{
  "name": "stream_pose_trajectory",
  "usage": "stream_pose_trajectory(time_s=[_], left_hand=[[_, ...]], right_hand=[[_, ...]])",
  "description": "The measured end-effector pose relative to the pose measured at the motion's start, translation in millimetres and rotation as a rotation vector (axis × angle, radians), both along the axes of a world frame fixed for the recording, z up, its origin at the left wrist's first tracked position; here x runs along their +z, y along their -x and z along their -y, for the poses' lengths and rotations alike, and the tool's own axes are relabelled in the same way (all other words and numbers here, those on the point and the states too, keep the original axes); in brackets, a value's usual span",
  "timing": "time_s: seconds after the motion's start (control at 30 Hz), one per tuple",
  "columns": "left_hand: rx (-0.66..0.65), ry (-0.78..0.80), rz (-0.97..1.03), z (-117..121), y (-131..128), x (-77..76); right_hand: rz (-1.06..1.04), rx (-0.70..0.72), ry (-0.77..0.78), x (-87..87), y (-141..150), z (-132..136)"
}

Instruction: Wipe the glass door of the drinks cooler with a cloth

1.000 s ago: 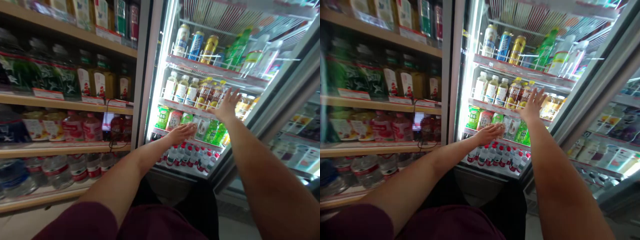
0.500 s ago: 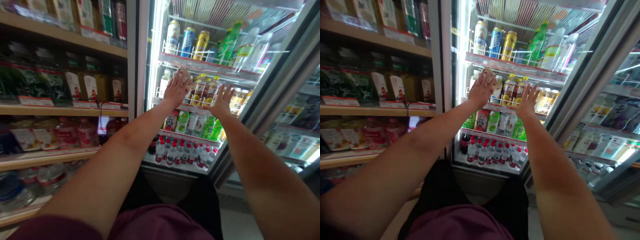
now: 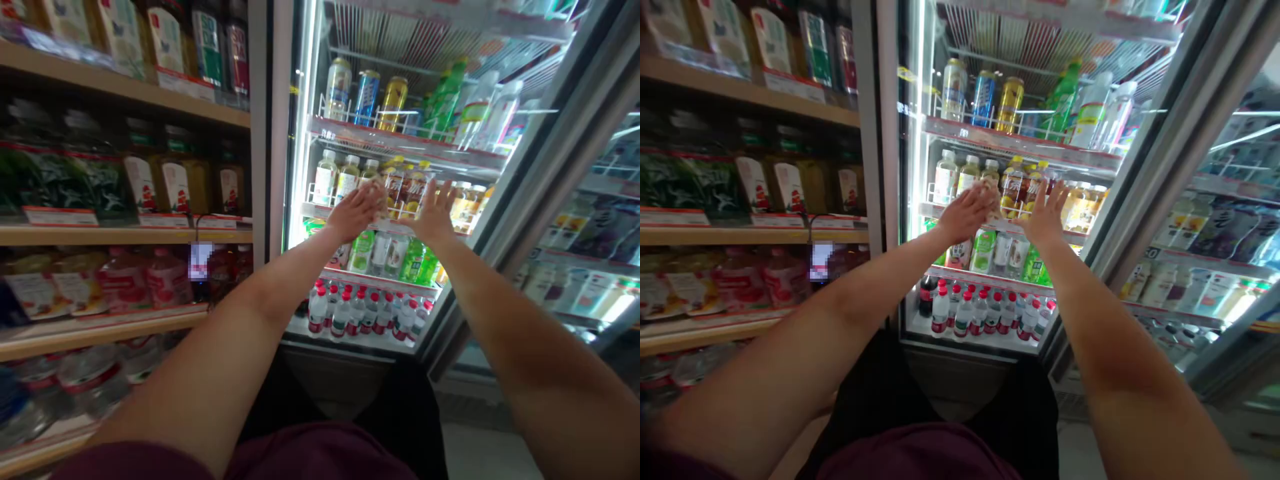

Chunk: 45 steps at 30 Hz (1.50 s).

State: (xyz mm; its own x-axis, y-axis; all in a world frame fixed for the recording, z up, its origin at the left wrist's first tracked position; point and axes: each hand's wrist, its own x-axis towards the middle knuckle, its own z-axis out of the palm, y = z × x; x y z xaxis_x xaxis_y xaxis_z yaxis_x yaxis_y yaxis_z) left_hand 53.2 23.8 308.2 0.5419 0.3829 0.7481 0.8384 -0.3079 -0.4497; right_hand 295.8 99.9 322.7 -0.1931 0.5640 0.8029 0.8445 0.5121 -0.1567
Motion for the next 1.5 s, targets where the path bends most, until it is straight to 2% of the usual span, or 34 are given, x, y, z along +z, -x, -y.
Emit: stream_pose_trajectory(time_s=[0.07, 0.13, 0.2, 0.27, 0.3, 0.37, 0.5, 0.53, 0.57, 0.6, 0.63, 0.67, 0.73, 0.83, 0.9, 0.97, 1.03, 1.13, 1.2, 1.23, 1.3, 1.37, 1.43, 1.5], left_hand=[[0.024, -0.07, 0.146, -2.8, 3.2, 32.8], [0.022, -0.116, 0.23, -5.7, 4.4, 57.5], [0.025, -0.124, 0.253, -7.9, 3.7, 67.3], [0.035, -0.111, 0.246, -8.4, 2.0, 58.4], [0.037, -0.098, 0.233, -7.7, 1.2, 46.3], [0.032, -0.064, 0.196, -3.8, 1.0, 8.1], [0.041, 0.034, 0.053, 9.9, 9.6, -95.5], [0.044, 0.047, 0.011, 12.6, 13.5, -117.2], [0.037, 0.057, -0.042, 14.1, 17.5, -133.7], [0.03, 0.06, -0.082, 14.3, 21.3, -143.5], [0.011, 0.06, -0.122, 13.1, 24.2, -146.1], [-0.01, 0.058, -0.151, 10.5, 25.9, -141.6], [-0.044, 0.037, -0.139, 2.6, 24.8, -115.8], [-0.057, -0.04, 0.067, -9.9, 13.4, -64.7], [-0.093, -0.062, 0.199, -14.6, 2.8, -45.9], [-0.161, -0.061, 0.288, -15.0, -6.6, -48.8], [-0.239, -0.04, 0.353, -12.0, -11.9, -69.7], [-0.316, 0.016, 0.427, -5.6, -9.8, -109.9], [-0.328, 0.035, 0.47, -2.7, -3.0, -127.1], [-0.326, 0.029, 0.485, -2.0, 1.5, -131.0], [-0.304, -0.007, 0.487, -1.5, 11.6, -130.4], [-0.269, -0.068, 0.459, -1.7, 22.5, -123.0], [-0.231, -0.135, 0.49, -1.7, 34.1, -115.3], [-0.181, -0.213, 0.589, -1.4, 46.4, -111.9]], right_hand=[[-0.01, 0.0, -0.004, 0.2, 2.3, 0.5], [-0.017, 0.013, -0.02, -0.5, 3.8, -0.5], [-0.015, 0.021, -0.035, -1.8, 4.4, -1.9], [-0.007, 0.015, -0.04, -3.7, 3.9, -2.1], [-0.001, 0.007, -0.036, -5.0, 3.2, -1.5], [0.016, -0.004, -0.026, -8.5, 1.3, 0.8], [0.032, 0.028, -0.045, -18.7, -3.5, 4.0], [0.028, 0.037, -0.058, -21.3, -4.4, 3.9], [0.019, 0.044, -0.073, -23.5, -5.2, 3.6], [0.008, 0.051, -0.091, -25.6, -5.8, 3.6], [-0.006, 0.059, -0.113, -27.6, -6.0, 4.1], [-0.017, 0.073, -0.142, -29.9, -5.5, 5.5], [0.002, 0.136, -0.214, -36.1, -1.7, 11.9], [0.146, 0.324, -0.337, -51.9, 15.0, 28.7], [0.245, 0.457, -0.391, -65.5, 33.0, 40.0], [0.27, 0.529, -0.403, -79.3, 52.8, 46.9], [0.228, 0.524, -0.371, -91.3, 70.1, 48.2], [0.174, 0.481, -0.296, -105.1, 86.0, 42.7], [0.177, 0.474, -0.268, -112.1, 91.3, 38.0], [0.177, 0.47, -0.266, -115.4, 93.5, 36.1], [0.16, 0.442, -0.27, -123.2, 98.5, 33.4], [0.129, 0.394, -0.285, -135.4, 103.6, 31.9], [0.138, 0.366, -0.305, -154.9, 105.9, 30.9], [0.224, 0.403, -0.334, -180.9, 101.7, 29.8]])
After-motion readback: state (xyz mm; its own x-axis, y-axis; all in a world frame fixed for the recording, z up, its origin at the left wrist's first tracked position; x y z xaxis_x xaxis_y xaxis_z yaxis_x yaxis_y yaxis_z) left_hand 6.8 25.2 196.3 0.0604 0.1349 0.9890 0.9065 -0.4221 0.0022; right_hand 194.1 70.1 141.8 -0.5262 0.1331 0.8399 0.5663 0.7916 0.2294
